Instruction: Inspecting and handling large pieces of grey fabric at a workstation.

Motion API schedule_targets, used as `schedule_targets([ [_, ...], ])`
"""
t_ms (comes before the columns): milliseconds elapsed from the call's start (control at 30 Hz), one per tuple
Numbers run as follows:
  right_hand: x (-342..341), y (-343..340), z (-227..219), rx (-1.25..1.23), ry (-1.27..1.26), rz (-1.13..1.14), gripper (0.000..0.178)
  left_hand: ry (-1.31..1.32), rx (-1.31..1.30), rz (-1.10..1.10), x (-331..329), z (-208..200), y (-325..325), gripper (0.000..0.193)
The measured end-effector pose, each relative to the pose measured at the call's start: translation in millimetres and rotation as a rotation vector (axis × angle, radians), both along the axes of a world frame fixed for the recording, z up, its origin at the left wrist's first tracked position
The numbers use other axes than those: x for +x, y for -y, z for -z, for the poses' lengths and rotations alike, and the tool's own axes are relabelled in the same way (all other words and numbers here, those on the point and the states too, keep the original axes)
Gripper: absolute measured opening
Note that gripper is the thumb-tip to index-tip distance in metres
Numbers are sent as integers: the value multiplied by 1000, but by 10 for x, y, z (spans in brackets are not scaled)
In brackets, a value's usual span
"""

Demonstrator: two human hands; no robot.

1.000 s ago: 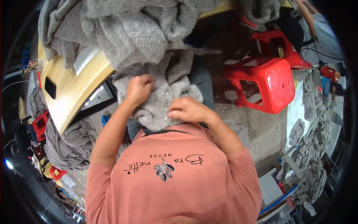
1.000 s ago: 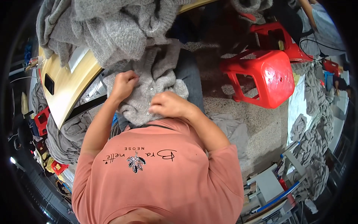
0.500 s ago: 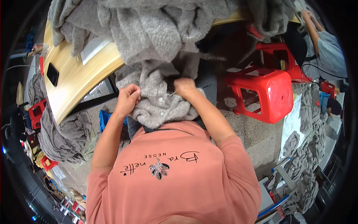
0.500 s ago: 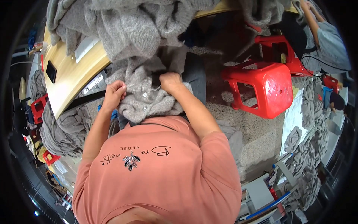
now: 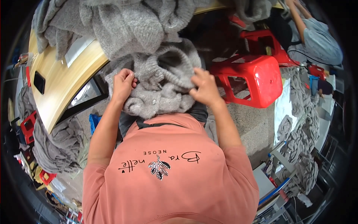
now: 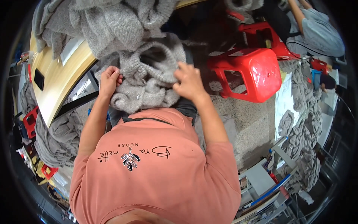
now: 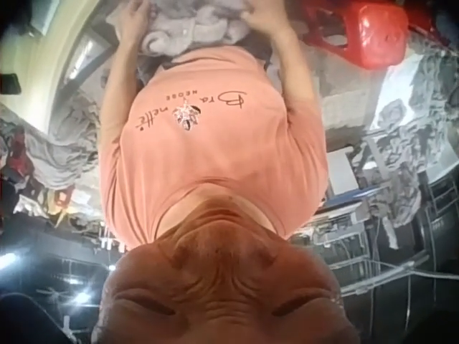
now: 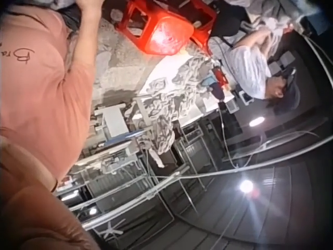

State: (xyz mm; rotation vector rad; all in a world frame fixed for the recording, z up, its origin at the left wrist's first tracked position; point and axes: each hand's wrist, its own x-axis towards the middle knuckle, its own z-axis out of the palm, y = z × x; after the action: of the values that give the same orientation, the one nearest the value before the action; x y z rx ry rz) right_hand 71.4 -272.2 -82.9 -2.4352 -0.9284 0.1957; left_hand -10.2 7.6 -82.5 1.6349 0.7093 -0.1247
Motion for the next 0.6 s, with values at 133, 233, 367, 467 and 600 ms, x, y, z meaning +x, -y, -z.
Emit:
schedule_targets([
  [133,-406,-137,-40,69,108,59,26,133,226,73,-97,109,11,11],
  [233,-560,-360,103,-17,113,-35,15,136,336,113,-236,87,-40,11],
  [367,-645,-548,301,-102,-46,-206,11,116,394,104,-264,18,-38,10],
  [467,-647,-504,424,-106,-232,-244,13,198,649,210,-230,5,17,15],
  [600,-615,-488,500,67,-488,-113,15,218,762,247,-288,-31,37,26],
])
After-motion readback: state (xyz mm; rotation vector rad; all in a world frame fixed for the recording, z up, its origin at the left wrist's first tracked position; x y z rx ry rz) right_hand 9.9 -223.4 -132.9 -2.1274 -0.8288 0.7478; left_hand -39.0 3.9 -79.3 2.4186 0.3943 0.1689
